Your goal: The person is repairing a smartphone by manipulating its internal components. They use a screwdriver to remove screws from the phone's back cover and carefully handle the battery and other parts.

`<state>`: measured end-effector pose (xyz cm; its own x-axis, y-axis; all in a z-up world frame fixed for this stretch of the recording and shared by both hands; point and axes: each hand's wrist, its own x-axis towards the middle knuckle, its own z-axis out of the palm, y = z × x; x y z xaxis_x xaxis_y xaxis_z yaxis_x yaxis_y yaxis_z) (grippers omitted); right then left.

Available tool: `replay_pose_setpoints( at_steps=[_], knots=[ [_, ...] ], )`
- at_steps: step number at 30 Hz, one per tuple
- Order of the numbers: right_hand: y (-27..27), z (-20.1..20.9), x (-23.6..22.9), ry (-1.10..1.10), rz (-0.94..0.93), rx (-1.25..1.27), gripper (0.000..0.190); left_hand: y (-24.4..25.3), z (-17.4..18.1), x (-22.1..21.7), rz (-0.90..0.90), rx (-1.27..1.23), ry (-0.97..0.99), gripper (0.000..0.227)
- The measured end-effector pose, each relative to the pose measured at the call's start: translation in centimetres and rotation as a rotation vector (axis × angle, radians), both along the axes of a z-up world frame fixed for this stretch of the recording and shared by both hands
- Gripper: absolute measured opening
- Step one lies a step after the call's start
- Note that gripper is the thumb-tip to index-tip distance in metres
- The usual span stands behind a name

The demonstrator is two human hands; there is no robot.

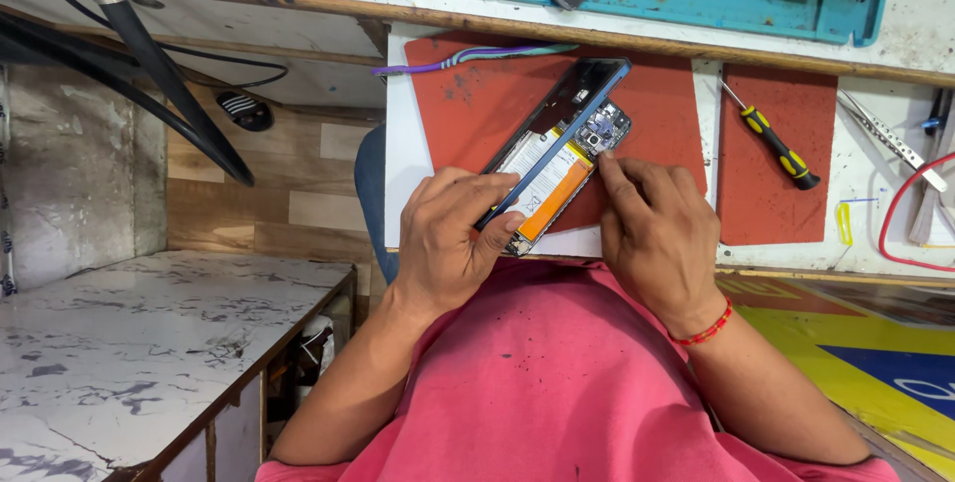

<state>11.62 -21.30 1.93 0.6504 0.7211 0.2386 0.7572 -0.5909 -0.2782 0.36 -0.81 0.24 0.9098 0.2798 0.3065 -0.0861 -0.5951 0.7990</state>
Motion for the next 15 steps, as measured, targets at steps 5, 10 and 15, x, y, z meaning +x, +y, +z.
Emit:
replay_pose_setpoints(
  at_steps=[5,10,15],
  knots=[
    [0.2,0.1,0.0,0.001,-0.005,-0.057,0.051,-0.1,-0.2,0.1,0.006,-0.003,-0.005,0.038],
    [0.8,0.8,0.3,0.006,-0.012,-0.091,0.047,0.0,-0.3,0.0,0.000,-0.010,0.005,0.040],
    [1.6,1.9,1.2,-0.143,0.111,-0.185,0.038,0.1,-0.2,0.1,-0.005,0.000,-0.007,0.039]
  ],
)
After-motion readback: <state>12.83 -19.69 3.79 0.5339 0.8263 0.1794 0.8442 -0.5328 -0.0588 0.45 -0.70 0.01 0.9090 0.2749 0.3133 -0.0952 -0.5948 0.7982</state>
